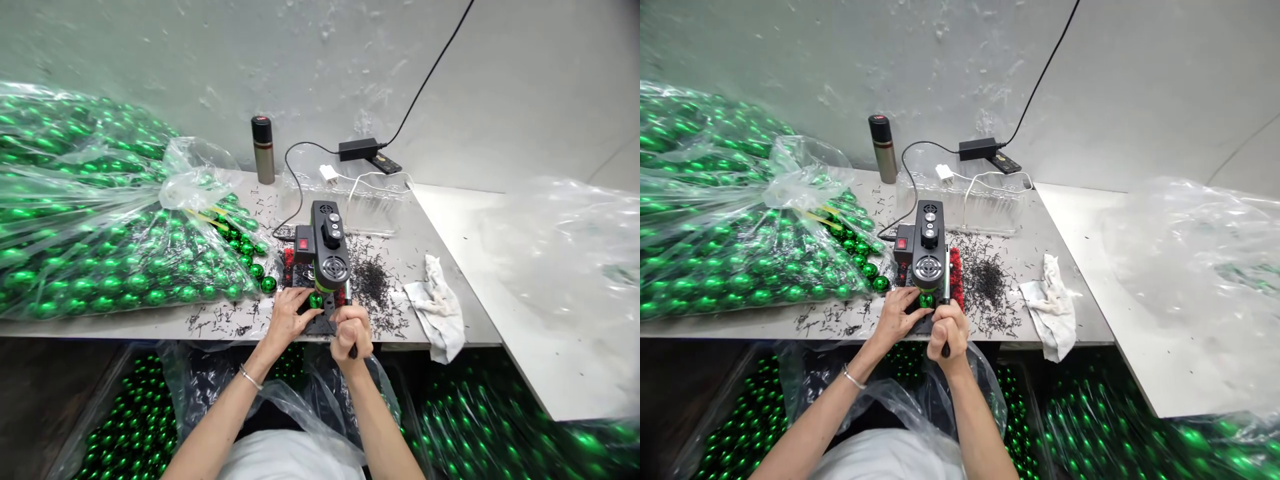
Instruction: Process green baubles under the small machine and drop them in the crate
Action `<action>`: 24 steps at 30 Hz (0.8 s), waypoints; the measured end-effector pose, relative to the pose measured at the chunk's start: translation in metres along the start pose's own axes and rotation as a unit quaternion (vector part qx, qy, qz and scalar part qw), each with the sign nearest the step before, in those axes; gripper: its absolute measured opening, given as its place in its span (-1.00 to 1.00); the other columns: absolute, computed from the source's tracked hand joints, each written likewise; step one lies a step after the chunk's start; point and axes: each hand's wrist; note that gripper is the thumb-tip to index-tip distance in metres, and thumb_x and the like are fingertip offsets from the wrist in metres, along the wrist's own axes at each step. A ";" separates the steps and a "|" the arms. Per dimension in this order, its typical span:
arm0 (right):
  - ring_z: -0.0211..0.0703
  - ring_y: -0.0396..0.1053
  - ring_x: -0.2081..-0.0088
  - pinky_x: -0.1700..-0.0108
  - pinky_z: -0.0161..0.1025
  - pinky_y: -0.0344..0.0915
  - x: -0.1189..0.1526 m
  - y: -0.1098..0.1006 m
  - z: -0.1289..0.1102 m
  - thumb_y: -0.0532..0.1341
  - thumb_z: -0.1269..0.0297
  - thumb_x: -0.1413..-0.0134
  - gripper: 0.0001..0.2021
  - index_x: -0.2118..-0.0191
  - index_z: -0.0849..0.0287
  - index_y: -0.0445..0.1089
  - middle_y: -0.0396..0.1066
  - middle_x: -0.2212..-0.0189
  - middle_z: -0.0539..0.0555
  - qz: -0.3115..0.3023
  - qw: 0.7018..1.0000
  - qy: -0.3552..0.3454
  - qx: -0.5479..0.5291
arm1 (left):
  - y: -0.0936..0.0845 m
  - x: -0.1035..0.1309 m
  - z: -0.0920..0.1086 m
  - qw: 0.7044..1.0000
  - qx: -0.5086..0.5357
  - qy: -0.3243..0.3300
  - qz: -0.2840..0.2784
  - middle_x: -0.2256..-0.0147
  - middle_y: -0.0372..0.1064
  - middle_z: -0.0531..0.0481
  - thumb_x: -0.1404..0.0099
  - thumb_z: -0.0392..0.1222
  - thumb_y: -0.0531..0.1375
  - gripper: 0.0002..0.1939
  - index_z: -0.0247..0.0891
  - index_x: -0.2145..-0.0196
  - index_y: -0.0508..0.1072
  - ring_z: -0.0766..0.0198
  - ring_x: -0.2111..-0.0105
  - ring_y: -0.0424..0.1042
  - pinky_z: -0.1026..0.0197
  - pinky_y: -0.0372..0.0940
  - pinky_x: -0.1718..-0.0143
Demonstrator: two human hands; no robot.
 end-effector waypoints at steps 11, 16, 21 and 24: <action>-0.29 0.36 0.48 0.13 -0.02 0.41 0.015 0.006 0.012 -0.09 0.27 -0.38 -0.65 0.49 0.11 0.13 0.21 0.47 -0.07 0.025 0.999 0.014 -0.013 | -0.002 -0.002 0.002 0.999 0.031 -0.016 -0.010 0.10 0.56 -0.20 -0.24 -0.06 0.37 -0.63 -0.23 0.03 0.58 0.01 0.09 0.47 0.00 0.31 0.03; -0.28 0.40 0.44 0.08 -0.01 0.40 0.014 0.004 0.014 -0.10 0.30 -0.38 -0.67 0.48 0.11 0.11 0.22 0.46 -0.06 0.006 1.000 -0.002 -0.013 | -0.001 -0.001 0.001 0.999 0.029 -0.009 -0.013 0.11 0.55 -0.20 -0.27 -0.08 0.35 -0.66 -0.23 0.03 0.57 0.02 0.10 0.48 0.00 0.31 0.04; -0.26 0.40 0.43 0.12 -0.05 0.39 0.008 0.000 0.009 -0.07 0.36 -0.34 -0.70 0.47 0.11 0.14 0.25 0.47 -0.05 -0.035 0.999 -0.024 0.015 | -0.002 -0.004 0.002 0.999 0.034 -0.012 -0.016 0.10 0.56 -0.18 -0.27 -0.09 0.35 -0.67 -0.20 0.02 0.56 0.03 0.09 0.49 -0.01 0.31 0.03; -0.25 0.32 0.46 0.30 -0.16 0.34 -0.007 -0.002 -0.001 -0.04 0.38 -0.33 -0.69 0.50 0.11 0.15 0.23 0.51 -0.05 0.002 1.000 0.023 -0.013 | -0.002 -0.007 0.003 0.999 0.044 -0.013 -0.019 0.09 0.56 -0.18 -0.25 -0.11 0.36 -0.66 -0.22 0.03 0.56 0.02 0.07 0.49 -0.02 0.30 0.01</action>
Point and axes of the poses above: each hand's wrist, its own x-axis away from the middle knuckle, its own y-axis out of the palm, z = x × y
